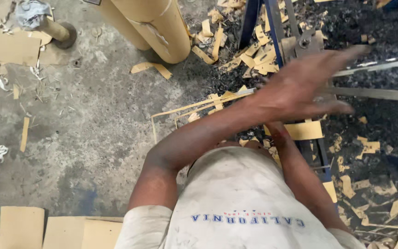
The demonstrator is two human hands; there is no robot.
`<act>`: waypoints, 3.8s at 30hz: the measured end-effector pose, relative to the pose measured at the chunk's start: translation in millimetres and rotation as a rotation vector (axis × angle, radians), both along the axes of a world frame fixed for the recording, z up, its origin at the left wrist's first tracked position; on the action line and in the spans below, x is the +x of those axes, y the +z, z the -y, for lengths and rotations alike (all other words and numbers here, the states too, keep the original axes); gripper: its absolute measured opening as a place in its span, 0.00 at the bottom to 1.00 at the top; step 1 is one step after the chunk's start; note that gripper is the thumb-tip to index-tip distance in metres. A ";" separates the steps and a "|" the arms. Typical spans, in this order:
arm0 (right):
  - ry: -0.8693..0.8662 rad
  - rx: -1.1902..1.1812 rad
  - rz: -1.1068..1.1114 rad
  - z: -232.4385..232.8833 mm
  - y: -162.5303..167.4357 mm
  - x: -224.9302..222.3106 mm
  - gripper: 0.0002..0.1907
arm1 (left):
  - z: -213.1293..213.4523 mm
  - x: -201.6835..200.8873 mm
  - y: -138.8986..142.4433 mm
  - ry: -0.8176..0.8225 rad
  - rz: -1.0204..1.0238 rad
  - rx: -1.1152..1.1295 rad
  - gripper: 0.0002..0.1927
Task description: The person pulls a long thin strip from a rack beside a blue machine, folds and bends the strip by hand into a U-shape, and uses a tape measure to measure strip lengths. They repeat this with several strips, then move to a workbench and use pliers on a small white piece.
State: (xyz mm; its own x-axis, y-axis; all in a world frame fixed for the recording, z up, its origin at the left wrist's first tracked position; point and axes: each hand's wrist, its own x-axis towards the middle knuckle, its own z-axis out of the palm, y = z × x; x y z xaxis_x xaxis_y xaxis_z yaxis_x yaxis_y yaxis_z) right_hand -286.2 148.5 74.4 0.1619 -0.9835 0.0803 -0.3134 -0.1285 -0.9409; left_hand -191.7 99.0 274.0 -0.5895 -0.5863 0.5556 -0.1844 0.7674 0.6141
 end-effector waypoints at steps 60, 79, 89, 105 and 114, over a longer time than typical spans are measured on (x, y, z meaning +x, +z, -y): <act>-0.719 0.856 0.777 -214.5 14.2 27.4 0.19 | -60.6 10.6 -245.4 -0.152 0.105 0.673 0.35; -0.741 0.503 1.015 -195.4 22.4 -45.7 0.20 | -74.9 17.1 -205.9 -0.054 0.191 0.960 0.36; -0.615 0.239 0.622 -264.3 74.0 9.5 0.22 | -121.9 -17.5 -191.1 -0.151 0.105 1.624 0.48; -0.012 0.278 -0.483 -353.9 -35.0 0.9 0.30 | -157.8 177.2 -73.4 -0.143 -0.821 1.077 0.26; -0.044 0.592 -0.939 -372.3 -49.4 -5.6 0.31 | -200.8 210.7 -93.2 0.145 -0.755 0.965 0.14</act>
State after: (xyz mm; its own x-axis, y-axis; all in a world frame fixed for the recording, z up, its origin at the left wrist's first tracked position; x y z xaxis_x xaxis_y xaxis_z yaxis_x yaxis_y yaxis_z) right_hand -291.8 520.8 25.0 -0.1241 -0.8327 -0.5396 -0.9269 0.2914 -0.2366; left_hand 19.0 299.7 180.8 -0.2038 -0.9785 0.0324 0.4167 -0.0568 0.9073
